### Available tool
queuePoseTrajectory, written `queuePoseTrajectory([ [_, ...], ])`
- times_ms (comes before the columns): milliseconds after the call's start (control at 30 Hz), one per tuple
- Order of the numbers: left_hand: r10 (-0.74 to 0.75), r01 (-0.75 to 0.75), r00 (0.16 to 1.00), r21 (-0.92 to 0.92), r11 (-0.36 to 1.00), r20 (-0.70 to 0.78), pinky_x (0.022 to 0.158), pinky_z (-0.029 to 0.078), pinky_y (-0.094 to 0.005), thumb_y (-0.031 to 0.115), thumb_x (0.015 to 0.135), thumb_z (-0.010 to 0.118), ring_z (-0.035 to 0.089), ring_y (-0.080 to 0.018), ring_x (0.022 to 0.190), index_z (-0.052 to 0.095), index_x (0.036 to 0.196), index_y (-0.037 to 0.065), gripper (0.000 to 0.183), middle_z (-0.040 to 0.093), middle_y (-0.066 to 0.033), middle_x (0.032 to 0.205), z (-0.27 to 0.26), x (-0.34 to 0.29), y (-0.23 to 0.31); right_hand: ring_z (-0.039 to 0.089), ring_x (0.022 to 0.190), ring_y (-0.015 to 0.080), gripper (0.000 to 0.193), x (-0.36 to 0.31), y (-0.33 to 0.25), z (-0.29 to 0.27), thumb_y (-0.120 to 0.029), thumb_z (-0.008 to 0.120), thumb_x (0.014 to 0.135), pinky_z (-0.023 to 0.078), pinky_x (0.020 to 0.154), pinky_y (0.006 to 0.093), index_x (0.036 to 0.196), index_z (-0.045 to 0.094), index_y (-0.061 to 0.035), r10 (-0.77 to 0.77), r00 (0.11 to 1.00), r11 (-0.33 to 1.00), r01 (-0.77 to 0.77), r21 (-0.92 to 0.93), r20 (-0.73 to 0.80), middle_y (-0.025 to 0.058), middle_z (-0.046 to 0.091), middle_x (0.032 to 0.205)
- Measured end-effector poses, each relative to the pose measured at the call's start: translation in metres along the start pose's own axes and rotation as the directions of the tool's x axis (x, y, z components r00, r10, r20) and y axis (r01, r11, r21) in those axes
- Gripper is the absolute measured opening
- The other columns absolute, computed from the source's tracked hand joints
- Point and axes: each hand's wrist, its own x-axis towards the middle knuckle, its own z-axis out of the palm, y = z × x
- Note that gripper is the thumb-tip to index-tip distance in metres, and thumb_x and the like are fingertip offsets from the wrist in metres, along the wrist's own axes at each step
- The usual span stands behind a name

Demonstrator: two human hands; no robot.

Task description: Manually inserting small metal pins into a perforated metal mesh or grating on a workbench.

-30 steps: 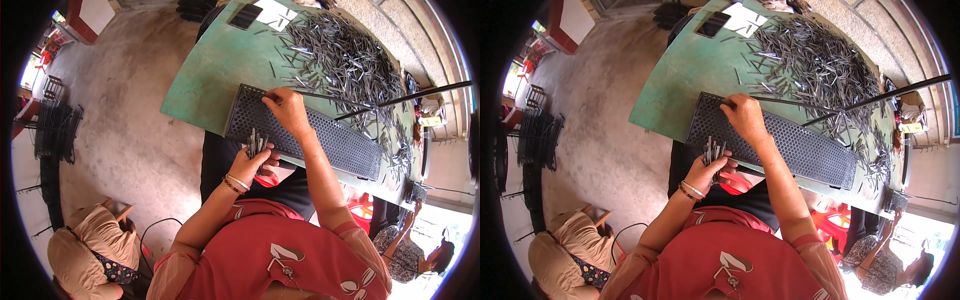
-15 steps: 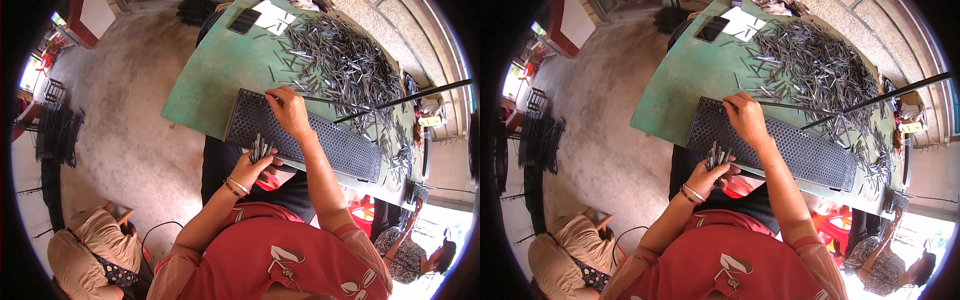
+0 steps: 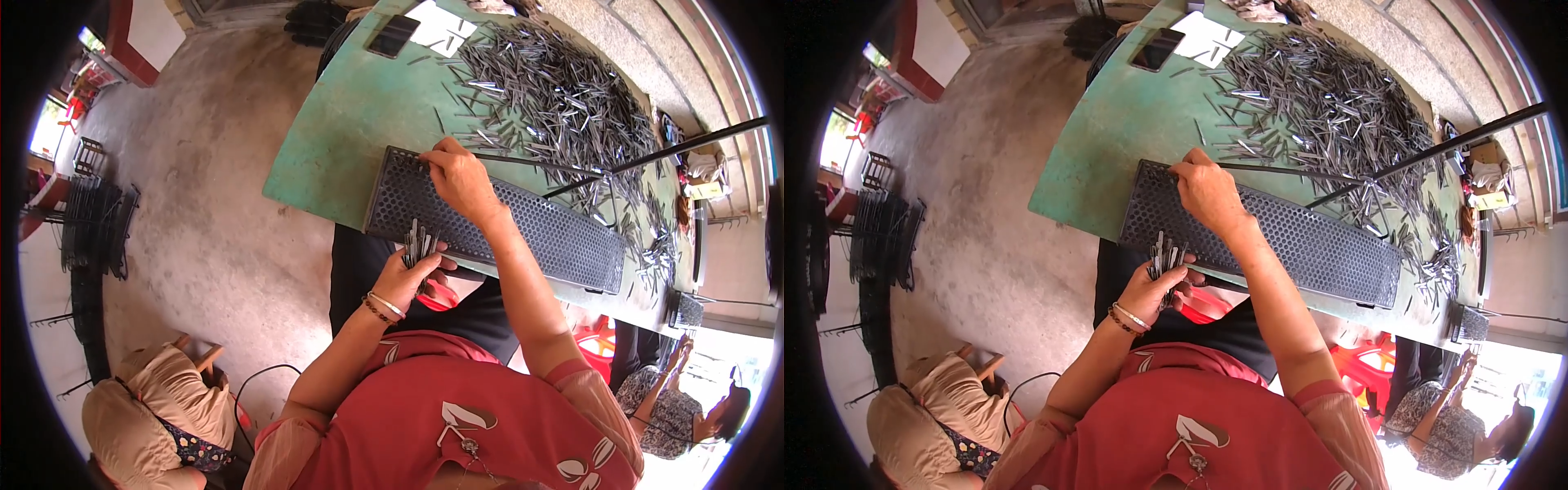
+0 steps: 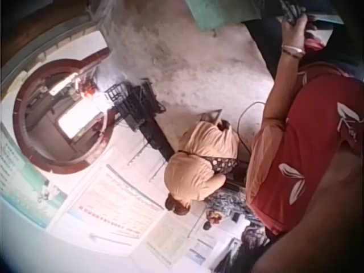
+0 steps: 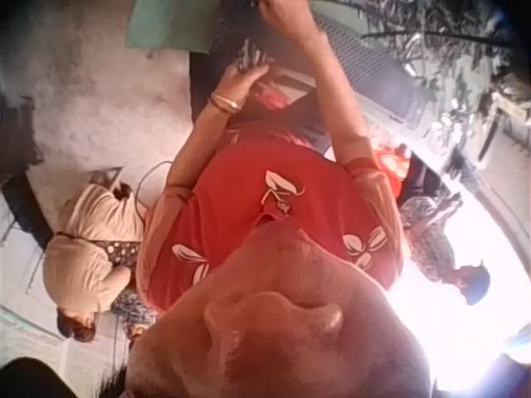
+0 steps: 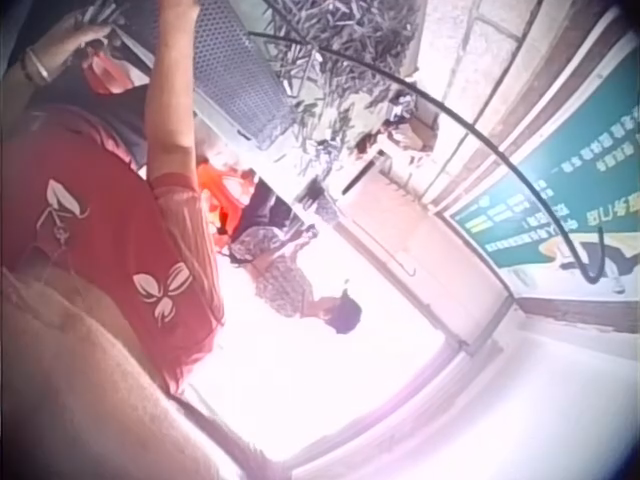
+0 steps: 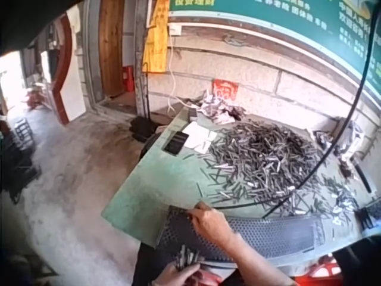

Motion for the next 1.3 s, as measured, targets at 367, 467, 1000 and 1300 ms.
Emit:
queuePoseTrajectory([
  [367,0.116,-0.114,0.993,-0.059,0.992,0.033,0.059,0.047,-0.0236,0.019,0.092,0.054,0.060,-0.0120,0.072,0.052,0.117,0.003,0.030,0.065,-0.0111,0.096,0.009,0.008,0.013,0.051,0.062,0.0092,0.025,-0.043,-0.017,-0.042,-0.022,0.066,0.084,0.041,0.054,0.0257,0.087,0.067,0.0025,0.273,0.913,0.747,-0.400,0.531,0.303,0.0065,0.060,0.069],
  [467,0.139,-0.136,0.989,-0.053,0.989,0.055,0.056,0.047,-0.0235,0.020,0.093,0.054,0.060,-0.0120,0.071,0.052,0.117,0.003,0.030,0.065,-0.0111,0.097,0.010,0.010,0.009,0.050,0.062,0.0071,0.026,-0.055,-0.016,-0.044,-0.024,0.066,0.085,0.040,0.054,0.0236,0.084,0.068,0.0017,0.277,0.872,0.644,-0.481,0.596,0.404,0.0029,0.059,0.067],
  [1000,0.126,-0.128,0.980,-0.003,0.992,-0.155,0.045,0.043,-0.0203,0.023,0.090,0.058,0.057,-0.0086,0.061,0.056,0.107,0.004,0.025,0.066,-0.0106,0.089,0.017,0.018,0.004,0.049,0.056,0.0050,0.026,-0.071,-0.003,-0.045,-0.021,0.058,0.091,0.039,0.049,0.0207,0.100,0.066,0.0016,0.442,0.832,0.429,-0.525,0.735,0.336,0.0003,0.059,0.068],
  [1300,-0.058,0.054,0.997,-0.075,0.996,-0.051,0.044,0.035,-0.0183,0.021,0.091,0.056,0.047,-0.0051,0.056,0.055,0.112,0.003,0.027,0.063,-0.0119,0.091,0.014,0.013,-0.001,0.051,0.056,0.0069,0.021,-0.035,0.008,-0.033,-0.014,0.058,0.090,0.041,0.050,0.0220,0.103,0.064,0.0018,0.447,0.894,0.721,-0.336,0.606,-0.036,0.0043,0.063,0.078],
])
